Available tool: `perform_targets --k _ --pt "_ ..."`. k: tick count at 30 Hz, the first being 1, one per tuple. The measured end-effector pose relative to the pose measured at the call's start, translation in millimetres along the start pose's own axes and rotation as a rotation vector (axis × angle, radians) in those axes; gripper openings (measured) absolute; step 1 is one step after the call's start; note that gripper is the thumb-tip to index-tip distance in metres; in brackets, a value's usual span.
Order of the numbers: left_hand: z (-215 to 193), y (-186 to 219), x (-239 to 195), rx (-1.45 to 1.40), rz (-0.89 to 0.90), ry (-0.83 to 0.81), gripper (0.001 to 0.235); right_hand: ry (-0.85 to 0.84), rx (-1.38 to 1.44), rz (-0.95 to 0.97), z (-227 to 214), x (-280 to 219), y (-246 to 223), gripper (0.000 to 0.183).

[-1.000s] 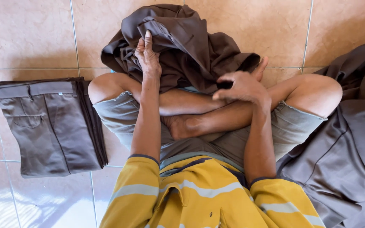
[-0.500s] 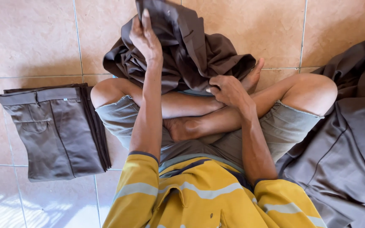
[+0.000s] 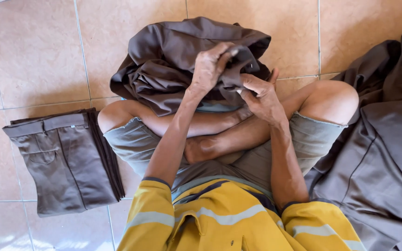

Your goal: The person sits cross-legged on a tiled floor and folds brown trousers by hand. They smooth the fabric, fold the legs together, and then fold the garment in half before placing it on a growing stack to the left.

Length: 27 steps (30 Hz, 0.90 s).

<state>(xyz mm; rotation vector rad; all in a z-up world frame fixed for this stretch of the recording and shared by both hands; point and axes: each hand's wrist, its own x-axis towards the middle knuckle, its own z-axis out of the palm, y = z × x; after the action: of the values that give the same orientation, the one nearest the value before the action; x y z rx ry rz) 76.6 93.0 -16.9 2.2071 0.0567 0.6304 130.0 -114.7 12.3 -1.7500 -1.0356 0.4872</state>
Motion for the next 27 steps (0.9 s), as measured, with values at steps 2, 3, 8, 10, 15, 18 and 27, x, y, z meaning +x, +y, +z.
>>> perform_targets --k 2,3,8,10,15,18,27 --pt "6 -12 -4 -0.167 -0.277 0.258 0.013 -0.139 -0.007 0.026 -4 3 4 0.023" --pt "4 -15 -4 -0.168 -0.276 0.258 0.013 -0.139 -0.007 0.027 0 3 9 0.023" --pt "-17 -39 -2 -0.354 -0.273 0.576 0.010 -0.381 0.007 0.081 -3 7 -7 0.031" --pt "-28 -43 -2 -0.373 -0.304 0.632 0.017 -0.396 0.141 -0.004 -1 9 0 0.034" --pt "-44 -33 -4 -0.479 -0.366 0.755 0.038 -0.312 -0.007 0.249 -3 13 -14 0.041" --pt "-47 -32 -5 -0.481 -0.402 0.781 0.043 -0.263 0.082 0.243 1 10 13 0.036" --pt "-26 25 3 0.042 0.130 0.162 0.024 0.301 0.260 0.050 6 -1 44 0.025"
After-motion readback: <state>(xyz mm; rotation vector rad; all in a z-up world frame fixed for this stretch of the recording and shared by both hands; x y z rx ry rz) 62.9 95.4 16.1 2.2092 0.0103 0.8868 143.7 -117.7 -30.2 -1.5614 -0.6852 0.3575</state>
